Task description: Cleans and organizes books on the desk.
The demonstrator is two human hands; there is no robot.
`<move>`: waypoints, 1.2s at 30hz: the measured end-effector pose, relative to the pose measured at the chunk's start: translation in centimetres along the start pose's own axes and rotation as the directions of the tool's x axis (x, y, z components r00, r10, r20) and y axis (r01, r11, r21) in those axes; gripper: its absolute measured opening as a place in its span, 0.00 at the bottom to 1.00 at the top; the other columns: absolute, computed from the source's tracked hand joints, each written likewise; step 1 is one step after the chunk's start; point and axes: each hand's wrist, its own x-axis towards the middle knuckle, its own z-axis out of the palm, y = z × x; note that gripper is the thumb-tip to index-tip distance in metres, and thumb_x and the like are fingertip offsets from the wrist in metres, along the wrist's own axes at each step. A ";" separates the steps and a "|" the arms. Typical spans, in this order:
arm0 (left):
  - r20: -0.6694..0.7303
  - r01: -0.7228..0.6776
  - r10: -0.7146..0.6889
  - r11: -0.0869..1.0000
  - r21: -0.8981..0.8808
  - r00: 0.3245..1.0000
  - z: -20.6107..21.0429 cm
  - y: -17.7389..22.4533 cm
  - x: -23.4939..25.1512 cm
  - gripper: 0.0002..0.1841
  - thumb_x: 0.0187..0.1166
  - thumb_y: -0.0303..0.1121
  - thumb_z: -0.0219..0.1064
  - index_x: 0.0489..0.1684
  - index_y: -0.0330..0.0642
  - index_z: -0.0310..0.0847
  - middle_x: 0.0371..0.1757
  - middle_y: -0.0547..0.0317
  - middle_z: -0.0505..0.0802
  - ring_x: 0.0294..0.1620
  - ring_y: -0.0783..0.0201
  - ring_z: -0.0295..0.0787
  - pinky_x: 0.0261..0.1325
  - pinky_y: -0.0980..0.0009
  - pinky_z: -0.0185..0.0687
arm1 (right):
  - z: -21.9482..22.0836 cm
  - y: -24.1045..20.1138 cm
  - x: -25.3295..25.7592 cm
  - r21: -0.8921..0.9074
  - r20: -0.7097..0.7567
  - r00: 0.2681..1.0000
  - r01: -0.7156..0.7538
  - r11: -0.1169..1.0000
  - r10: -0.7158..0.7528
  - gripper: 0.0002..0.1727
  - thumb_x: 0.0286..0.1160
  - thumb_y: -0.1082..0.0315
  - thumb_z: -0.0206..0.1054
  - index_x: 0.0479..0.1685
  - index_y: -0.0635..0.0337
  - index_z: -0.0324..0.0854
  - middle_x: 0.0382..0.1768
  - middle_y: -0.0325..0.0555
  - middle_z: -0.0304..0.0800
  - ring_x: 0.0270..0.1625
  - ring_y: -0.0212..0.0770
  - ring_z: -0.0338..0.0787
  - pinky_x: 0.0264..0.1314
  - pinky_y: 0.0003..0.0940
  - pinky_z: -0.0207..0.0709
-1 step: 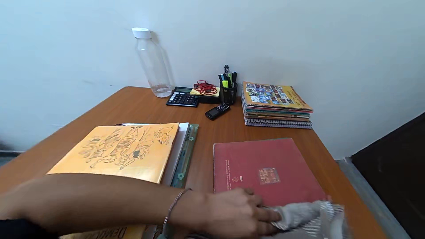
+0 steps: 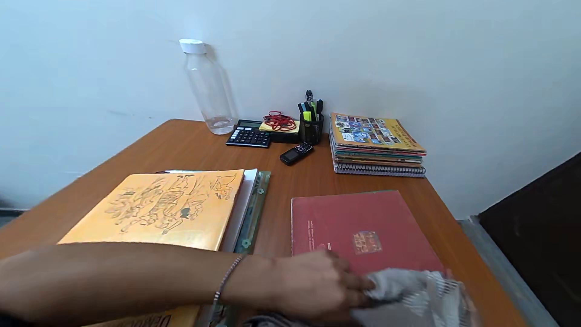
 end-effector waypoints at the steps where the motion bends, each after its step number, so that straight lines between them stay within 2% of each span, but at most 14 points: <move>1: -0.043 0.062 -0.062 0.998 -0.002 0.997 -1.3 -0.9 -0.8 0.13 0.85 0.35 0.64 0.58 0.40 0.90 0.64 0.50 0.93 0.46 0.48 0.95 0.41 0.53 0.89 | -0.5 -1.3 -0.1 -0.231 0.096 0.990 0.119 0.966 -0.100 0.36 0.79 0.61 0.64 0.79 0.82 0.66 0.81 0.78 0.67 0.86 0.70 0.67 0.88 0.57 0.55; 4: -0.309 0.330 -0.303 0.943 0.037 0.901 -4.7 -3.9 -3.5 0.14 0.82 0.36 0.63 0.55 0.41 0.92 0.59 0.53 0.96 0.49 0.55 0.96 0.46 0.55 0.92 | -0.6 -4.3 0.6 -0.352 0.384 0.849 0.498 0.792 -0.363 0.31 0.75 0.54 0.72 0.68 0.73 0.82 0.73 0.77 0.78 0.76 0.82 0.75 0.75 0.77 0.65; 6: -0.416 0.468 -0.446 0.882 -0.055 0.793 -6.5 -5.5 -5.6 0.15 0.84 0.35 0.60 0.54 0.39 0.92 0.60 0.54 0.95 0.56 0.58 0.95 0.55 0.53 0.90 | 0.2 -6.1 1.4 -0.234 0.578 0.706 0.624 0.745 -0.410 0.30 0.80 0.51 0.68 0.75 0.62 0.81 0.76 0.68 0.79 0.77 0.78 0.76 0.74 0.74 0.68; 8: -0.510 0.533 -0.503 0.840 -0.100 0.698 -7.4 -6.7 -7.4 0.15 0.85 0.34 0.59 0.49 0.36 0.91 0.50 0.54 0.96 0.47 0.62 0.94 0.51 0.58 0.89 | 1.2 -7.5 2.2 -0.189 0.701 0.588 0.698 0.691 -0.403 0.28 0.80 0.56 0.68 0.78 0.57 0.79 0.77 0.65 0.79 0.77 0.75 0.78 0.73 0.69 0.73; 11: -0.544 0.639 -0.616 0.748 -0.179 0.570 -7.3 -7.1 -9.8 0.14 0.87 0.35 0.59 0.40 0.36 0.89 0.32 0.60 0.91 0.32 0.72 0.85 0.37 0.70 0.81 | 1.6 -8.8 3.3 -0.214 0.762 0.497 0.799 0.562 -0.415 0.28 0.76 0.60 0.71 0.77 0.55 0.81 0.73 0.64 0.84 0.71 0.71 0.85 0.63 0.59 0.84; 16: -0.519 0.691 -0.808 0.543 -0.476 0.277 -5.7 -6.9 -12.6 0.14 0.90 0.32 0.57 0.34 0.36 0.83 0.20 0.66 0.82 0.22 0.79 0.77 0.29 0.78 0.72 | 0.8 -10.6 5.5 -0.124 0.878 0.354 0.818 0.561 -0.321 0.28 0.81 0.60 0.67 0.79 0.59 0.78 0.72 0.70 0.83 0.69 0.73 0.86 0.59 0.62 0.85; 18: -0.547 0.676 -0.811 0.524 -0.518 0.209 -5.6 -7.0 -12.8 0.16 0.91 0.32 0.56 0.32 0.35 0.82 0.18 0.68 0.80 0.20 0.81 0.75 0.28 0.81 0.70 | 0.6 -10.8 6.3 -0.100 0.872 0.335 0.836 0.540 -0.357 0.24 0.80 0.63 0.68 0.75 0.58 0.82 0.68 0.67 0.87 0.64 0.70 0.91 0.54 0.60 0.87; 21: -0.545 0.655 -0.825 0.496 -0.570 0.151 -5.2 -7.0 -12.7 0.18 0.92 0.33 0.55 0.29 0.35 0.80 0.17 0.69 0.78 0.19 0.83 0.73 0.27 0.83 0.68 | 0.5 -10.7 8.3 -0.050 0.766 0.325 0.891 0.452 -0.555 0.15 0.72 0.66 0.66 0.54 0.58 0.89 0.38 0.54 0.96 0.33 0.56 0.97 0.25 0.52 0.86; 23: -0.525 0.632 -0.838 0.488 -0.602 0.147 -5.0 -7.1 -12.5 0.18 0.93 0.33 0.54 0.29 0.36 0.80 0.17 0.69 0.79 0.20 0.84 0.74 0.28 0.85 0.69 | 0.2 -11.7 10.5 -0.005 0.682 0.350 0.880 0.475 -0.642 0.14 0.77 0.61 0.57 0.37 0.57 0.86 0.14 0.44 0.80 0.14 0.47 0.84 0.11 0.45 0.71; 25: -0.510 0.602 -0.847 0.486 -0.633 0.147 -4.9 -7.1 -12.2 0.17 0.92 0.32 0.53 0.29 0.36 0.80 0.17 0.70 0.79 0.20 0.86 0.75 0.28 0.87 0.71 | -0.7 -13.4 12.9 0.010 0.643 0.433 0.819 0.573 -0.631 0.18 0.81 0.55 0.54 0.30 0.54 0.83 0.10 0.36 0.71 0.11 0.36 0.76 0.11 0.36 0.66; 27: -0.501 0.588 -0.853 0.484 -0.649 0.149 -4.9 -6.9 -12.1 0.17 0.92 0.30 0.53 0.30 0.35 0.81 0.18 0.71 0.80 0.21 0.87 0.75 0.29 0.87 0.71 | -2.1 -15.6 15.7 -0.010 0.665 0.554 0.677 0.736 -0.500 0.16 0.82 0.56 0.58 0.34 0.54 0.86 0.14 0.31 0.75 0.17 0.28 0.76 0.18 0.28 0.69; 31: -0.478 0.570 -0.867 0.465 -0.678 0.139 -4.9 -7.0 -12.1 0.17 0.92 0.30 0.53 0.30 0.35 0.81 0.17 0.70 0.80 0.20 0.86 0.76 0.28 0.87 0.72 | -4.3 -20.5 21.9 -0.056 0.631 0.760 0.247 0.967 -0.157 0.09 0.86 0.72 0.60 0.43 0.60 0.87 0.24 0.38 0.89 0.24 0.27 0.86 0.27 0.24 0.80; 34: -0.461 0.583 -0.876 0.452 -0.675 0.145 -4.8 -7.1 -12.1 0.17 0.92 0.31 0.54 0.30 0.35 0.80 0.17 0.68 0.79 0.20 0.83 0.75 0.29 0.84 0.71 | -4.1 -21.9 25.1 0.054 0.391 0.917 -0.112 0.992 0.082 0.12 0.90 0.69 0.55 0.39 0.58 0.83 0.21 0.37 0.87 0.19 0.26 0.85 0.20 0.22 0.79; 36: -0.453 0.587 -0.878 0.449 -0.674 0.152 -4.8 -7.2 -12.2 0.17 0.92 0.32 0.54 0.30 0.35 0.81 0.18 0.68 0.80 0.21 0.82 0.76 0.30 0.83 0.71 | -3.4 -21.7 26.8 0.267 0.190 0.959 -0.258 0.928 0.212 0.09 0.87 0.63 0.56 0.45 0.52 0.82 0.27 0.33 0.89 0.25 0.25 0.88 0.26 0.23 0.83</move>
